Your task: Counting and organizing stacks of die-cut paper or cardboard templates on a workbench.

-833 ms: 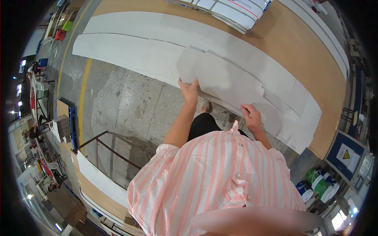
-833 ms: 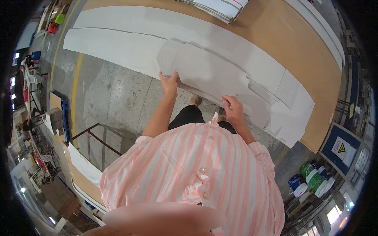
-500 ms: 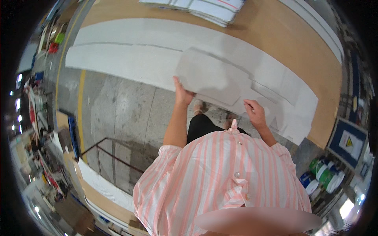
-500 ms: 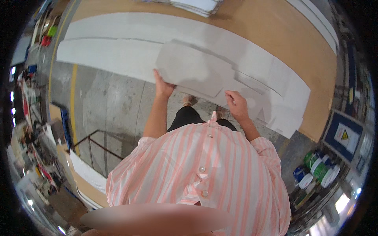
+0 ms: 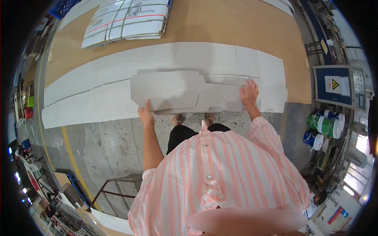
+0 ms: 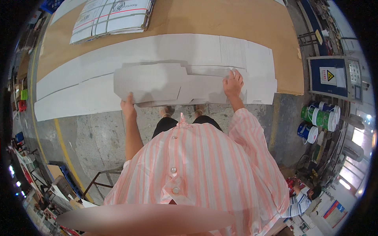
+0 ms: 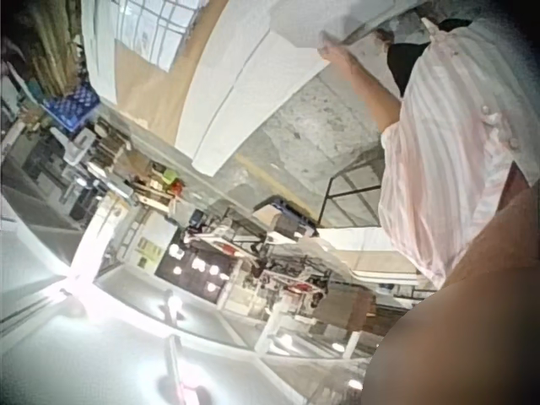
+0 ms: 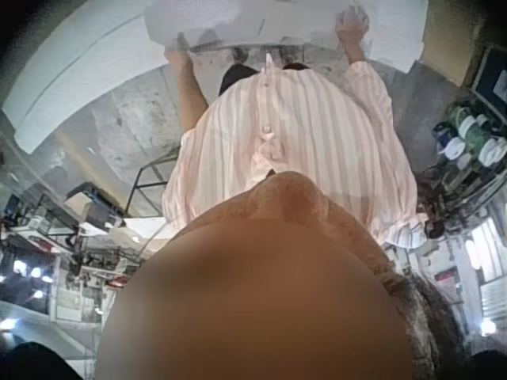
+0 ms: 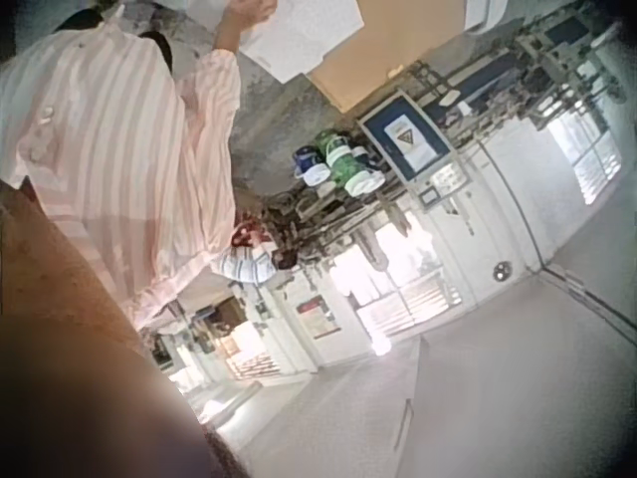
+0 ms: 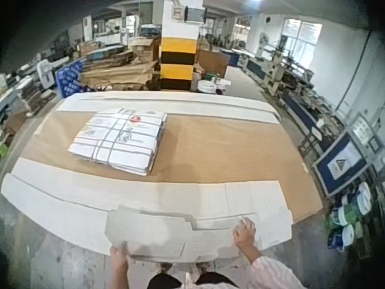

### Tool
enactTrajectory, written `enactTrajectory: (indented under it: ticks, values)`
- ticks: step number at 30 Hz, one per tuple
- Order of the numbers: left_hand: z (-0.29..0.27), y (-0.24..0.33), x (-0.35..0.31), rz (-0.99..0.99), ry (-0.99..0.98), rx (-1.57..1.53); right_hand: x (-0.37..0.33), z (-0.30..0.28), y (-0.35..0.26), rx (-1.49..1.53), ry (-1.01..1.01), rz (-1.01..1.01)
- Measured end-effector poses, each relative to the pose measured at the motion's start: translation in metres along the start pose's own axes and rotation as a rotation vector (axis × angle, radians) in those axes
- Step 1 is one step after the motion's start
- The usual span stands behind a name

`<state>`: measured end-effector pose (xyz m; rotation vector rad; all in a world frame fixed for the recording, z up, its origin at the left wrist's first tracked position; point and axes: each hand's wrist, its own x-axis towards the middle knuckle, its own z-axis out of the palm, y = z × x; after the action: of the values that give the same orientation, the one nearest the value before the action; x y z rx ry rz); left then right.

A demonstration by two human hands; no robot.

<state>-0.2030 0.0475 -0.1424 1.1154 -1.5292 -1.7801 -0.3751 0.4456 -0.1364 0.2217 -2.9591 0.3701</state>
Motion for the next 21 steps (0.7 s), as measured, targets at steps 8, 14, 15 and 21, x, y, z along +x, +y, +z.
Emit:
enactTrajectory:
  ticks: [8,14,15,21]
  values:
    - [0.010,-0.003,-0.012,0.387,-0.032,0.792,-0.003,0.022,0.024,-0.036,-0.144,0.053]
    - [-0.018,-0.010,0.014,-0.019,-0.077,0.031,-0.002,0.021,0.019,-0.031,-0.154,0.037]
    - [-0.017,-0.005,0.016,-0.185,-0.081,-0.098,-0.002,0.021,0.021,-0.030,-0.154,0.038]
    - [-0.004,-0.008,-0.004,0.332,-0.060,0.728,-0.002,0.019,0.020,-0.026,-0.150,0.062]
